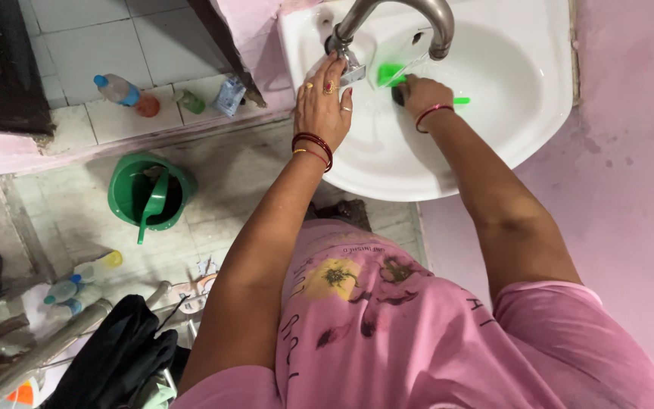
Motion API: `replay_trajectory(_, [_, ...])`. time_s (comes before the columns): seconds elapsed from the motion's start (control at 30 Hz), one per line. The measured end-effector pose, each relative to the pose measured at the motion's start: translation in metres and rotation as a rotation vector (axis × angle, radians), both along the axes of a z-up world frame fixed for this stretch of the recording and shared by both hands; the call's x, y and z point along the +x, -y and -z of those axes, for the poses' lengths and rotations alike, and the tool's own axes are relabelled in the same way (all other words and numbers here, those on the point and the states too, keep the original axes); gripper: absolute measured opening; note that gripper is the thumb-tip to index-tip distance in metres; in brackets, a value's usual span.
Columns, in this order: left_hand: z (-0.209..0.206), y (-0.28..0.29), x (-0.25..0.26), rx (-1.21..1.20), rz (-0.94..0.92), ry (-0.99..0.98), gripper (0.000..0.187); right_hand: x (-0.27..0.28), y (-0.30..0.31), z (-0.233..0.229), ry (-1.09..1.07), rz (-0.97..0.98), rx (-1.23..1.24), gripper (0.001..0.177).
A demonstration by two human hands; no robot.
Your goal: The person cleans a bathroom sink and faucet by hand using a green scrub brush and rinsing with water.
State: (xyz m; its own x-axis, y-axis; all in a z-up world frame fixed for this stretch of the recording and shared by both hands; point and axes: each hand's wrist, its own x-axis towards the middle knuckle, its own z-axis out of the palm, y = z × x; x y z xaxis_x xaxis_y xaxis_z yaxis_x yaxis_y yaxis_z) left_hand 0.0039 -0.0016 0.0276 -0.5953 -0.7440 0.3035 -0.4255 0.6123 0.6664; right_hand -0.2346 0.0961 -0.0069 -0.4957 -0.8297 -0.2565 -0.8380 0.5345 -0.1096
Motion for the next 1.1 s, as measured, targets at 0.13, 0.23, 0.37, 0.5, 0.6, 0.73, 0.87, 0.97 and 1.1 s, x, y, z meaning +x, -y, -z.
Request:
replay_trajectory(0.13, [0.001, -0.001, 0.0, -0.01, -0.042, -0.085, 0.042, 0.035, -0.007, -0.022, 0.006, -0.118, -0.27, 0.023])
replay_trajectory(0.23, [0.004, 0.0, -0.002, 0.065, -0.046, -0.061, 0.032, 0.044, -0.011, -0.059, 0.05, -0.057, -0.402, 0.022])
replay_trajectory(0.37, [0.003, 0.001, -0.004, 0.103, -0.039, -0.039, 0.03, 0.044, 0.006, -0.074, 0.262, -0.09, -0.7, 0.022])
replay_trajectory(0.5, [-0.006, -0.001, -0.001, -0.014, -0.013, -0.078, 0.036, 0.034, 0.051, -0.051, 0.075, -0.042, -0.592, 0.026])
replay_trajectory(0.6, [-0.01, -0.001, 0.0, -0.006, -0.019, -0.058, 0.036, -0.005, 0.054, -0.054, 0.085, 0.134, -0.635, 0.029])
replay_trajectory(0.73, [-0.01, -0.007, 0.001, 0.039, -0.032, -0.005, 0.037, -0.006, 0.047, -0.052, 0.257, 0.3, -0.401, 0.031])
replay_trajectory(0.87, [-0.014, -0.002, 0.0, -0.026, -0.034, -0.053, 0.045, 0.025, 0.073, -0.009, 0.106, 0.098, -0.42, 0.019])
replay_trajectory(0.97, [-0.013, -0.002, -0.001, 0.033, -0.026, 0.001, 0.053, -0.04, 0.047, -0.012, 0.108, 0.116, -0.593, 0.014])
replay_trajectory(1.1, [-0.013, -0.006, -0.004, 0.012, -0.024, 0.022, 0.064, -0.049, 0.026, -0.004, 0.254, 0.282, -0.624, 0.012])
